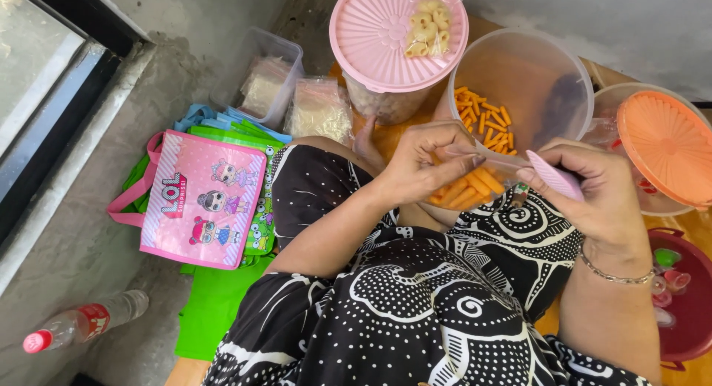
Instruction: Filling small plastic pouches with orange snack sticks and jelly candies using a scoop and hands.
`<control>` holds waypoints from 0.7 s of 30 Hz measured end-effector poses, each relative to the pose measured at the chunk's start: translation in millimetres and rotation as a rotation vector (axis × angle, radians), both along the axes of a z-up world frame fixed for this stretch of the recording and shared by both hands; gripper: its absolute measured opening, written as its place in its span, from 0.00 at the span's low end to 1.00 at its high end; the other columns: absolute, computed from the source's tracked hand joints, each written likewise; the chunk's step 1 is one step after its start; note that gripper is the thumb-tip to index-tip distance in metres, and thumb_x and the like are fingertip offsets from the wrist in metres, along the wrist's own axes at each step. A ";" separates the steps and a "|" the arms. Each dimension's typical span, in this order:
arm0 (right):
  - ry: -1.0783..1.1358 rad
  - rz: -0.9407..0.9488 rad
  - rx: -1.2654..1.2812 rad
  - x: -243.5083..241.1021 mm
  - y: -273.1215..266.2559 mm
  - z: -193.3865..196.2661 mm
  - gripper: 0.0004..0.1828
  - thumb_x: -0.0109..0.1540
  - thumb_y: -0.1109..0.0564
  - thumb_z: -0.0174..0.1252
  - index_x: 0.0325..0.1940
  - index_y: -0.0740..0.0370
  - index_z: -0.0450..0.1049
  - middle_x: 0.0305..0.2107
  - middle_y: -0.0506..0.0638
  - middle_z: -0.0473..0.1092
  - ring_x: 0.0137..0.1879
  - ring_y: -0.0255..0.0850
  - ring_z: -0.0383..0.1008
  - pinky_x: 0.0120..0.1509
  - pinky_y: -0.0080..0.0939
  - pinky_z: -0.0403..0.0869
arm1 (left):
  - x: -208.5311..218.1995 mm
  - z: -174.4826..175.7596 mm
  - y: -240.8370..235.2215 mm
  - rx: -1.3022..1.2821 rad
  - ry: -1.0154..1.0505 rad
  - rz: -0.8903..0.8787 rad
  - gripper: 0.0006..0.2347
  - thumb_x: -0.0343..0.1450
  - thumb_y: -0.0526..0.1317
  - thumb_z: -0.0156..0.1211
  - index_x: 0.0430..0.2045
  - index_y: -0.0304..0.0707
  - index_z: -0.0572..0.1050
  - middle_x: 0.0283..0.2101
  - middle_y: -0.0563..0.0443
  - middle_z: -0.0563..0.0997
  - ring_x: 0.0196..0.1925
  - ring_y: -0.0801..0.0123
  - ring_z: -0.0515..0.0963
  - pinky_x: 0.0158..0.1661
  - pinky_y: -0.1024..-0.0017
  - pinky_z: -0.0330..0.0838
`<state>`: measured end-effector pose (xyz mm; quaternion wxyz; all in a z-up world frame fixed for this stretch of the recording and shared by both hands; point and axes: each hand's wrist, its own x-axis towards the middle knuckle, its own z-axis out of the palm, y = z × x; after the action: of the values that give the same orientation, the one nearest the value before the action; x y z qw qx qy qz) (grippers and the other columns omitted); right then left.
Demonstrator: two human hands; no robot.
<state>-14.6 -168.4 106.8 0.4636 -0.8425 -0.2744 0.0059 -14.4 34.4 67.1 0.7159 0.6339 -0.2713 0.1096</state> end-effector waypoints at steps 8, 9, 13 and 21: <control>0.060 0.092 0.001 -5.7 5.1 10.1 0.05 0.53 0.61 0.53 0.23 0.65 0.68 0.19 0.48 0.65 0.26 0.33 0.62 0.33 0.28 0.62 | 2.0 5.4 8.0 0.184 0.029 -0.242 0.13 0.59 0.35 0.59 0.35 0.37 0.67 0.35 0.54 0.72 0.37 0.75 0.72 0.40 0.79 0.69; 0.039 0.112 -0.014 -4.7 5.1 8.6 0.06 0.53 0.60 0.53 0.23 0.65 0.67 0.18 0.46 0.63 0.25 0.32 0.60 0.33 0.29 0.60 | 0.9 7.7 5.5 0.185 -0.014 -0.245 0.07 0.60 0.37 0.60 0.28 0.38 0.71 0.29 0.57 0.74 0.31 0.78 0.72 0.35 0.81 0.68; 0.042 0.051 -0.012 0.3 5.0 2.3 0.03 0.52 0.63 0.55 0.27 0.67 0.70 0.23 0.50 0.66 0.29 0.33 0.64 0.37 0.29 0.62 | 4.5 1.9 0.6 0.161 -0.060 -0.110 0.02 0.61 0.34 0.59 0.18 0.38 0.71 0.23 0.57 0.74 0.25 0.79 0.71 0.29 0.82 0.66; -0.021 0.111 0.009 7.3 9.2 -15.8 0.07 0.49 0.62 0.58 0.30 0.66 0.70 0.26 0.52 0.66 0.33 0.36 0.65 0.40 0.31 0.65 | 6.8 -3.5 -3.2 0.282 -0.107 -0.077 0.02 0.61 0.37 0.58 0.22 0.41 0.73 0.25 0.57 0.76 0.27 0.76 0.75 0.31 0.81 0.68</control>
<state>-7.3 -159.2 91.0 0.4634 -0.8238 -0.3258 0.0217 -7.6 31.1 63.6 0.6081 0.7104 -0.3459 0.0768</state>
